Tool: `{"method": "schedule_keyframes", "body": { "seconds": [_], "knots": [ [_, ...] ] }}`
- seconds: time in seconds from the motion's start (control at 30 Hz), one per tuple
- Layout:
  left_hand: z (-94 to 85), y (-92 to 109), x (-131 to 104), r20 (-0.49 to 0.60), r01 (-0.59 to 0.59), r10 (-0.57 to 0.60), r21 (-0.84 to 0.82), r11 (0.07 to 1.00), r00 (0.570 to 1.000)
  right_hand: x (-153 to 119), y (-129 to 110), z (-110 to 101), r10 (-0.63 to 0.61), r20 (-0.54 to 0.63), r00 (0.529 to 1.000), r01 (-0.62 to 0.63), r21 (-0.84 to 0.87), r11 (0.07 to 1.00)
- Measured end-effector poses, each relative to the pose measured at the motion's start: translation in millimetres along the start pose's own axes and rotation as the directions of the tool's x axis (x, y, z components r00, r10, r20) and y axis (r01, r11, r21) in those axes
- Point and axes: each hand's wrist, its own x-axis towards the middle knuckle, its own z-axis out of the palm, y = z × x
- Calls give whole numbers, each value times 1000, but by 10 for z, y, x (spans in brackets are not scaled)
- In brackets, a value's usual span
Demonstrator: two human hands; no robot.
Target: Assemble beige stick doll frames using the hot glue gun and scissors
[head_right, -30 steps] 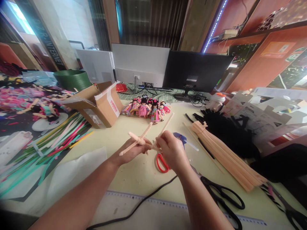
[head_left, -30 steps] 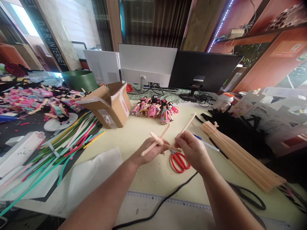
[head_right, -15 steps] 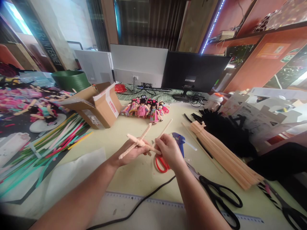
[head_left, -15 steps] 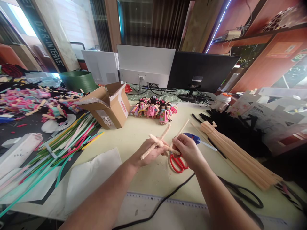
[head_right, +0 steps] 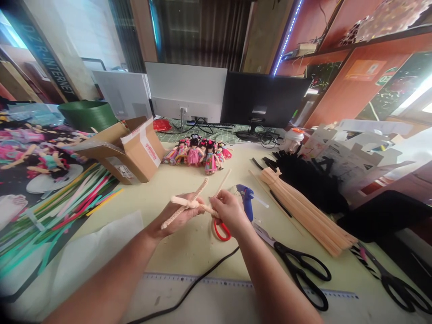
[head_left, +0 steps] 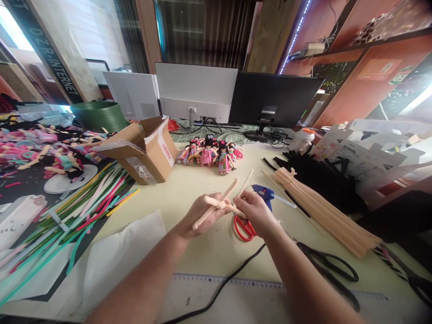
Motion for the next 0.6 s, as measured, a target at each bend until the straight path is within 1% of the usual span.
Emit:
{"method": "schedule_keyframes", "body": {
  "seconds": [0.17, 0.3, 0.47, 0.6],
  "knots": [
    [1, -21, 0, 18, -18, 19, -13, 1000, 1000, 4, 30, 0, 3, 44, 999, -6, 67, 998],
    [8, -15, 1, 7, 20, -19, -50, 999, 1000, 11, 44, -4, 5, 55, 998, -10, 94, 996],
    [16, -39, 2, 19, 77, -75, -158, 984, 997, 19, 51, -23, 44, 64, 997, -54, 153, 987],
    [4, -64, 9, 32, 73, -68, -147, 987, 997, 10, 48, -57, 42, 112, 993, -65, 212, 975]
  ]
}}
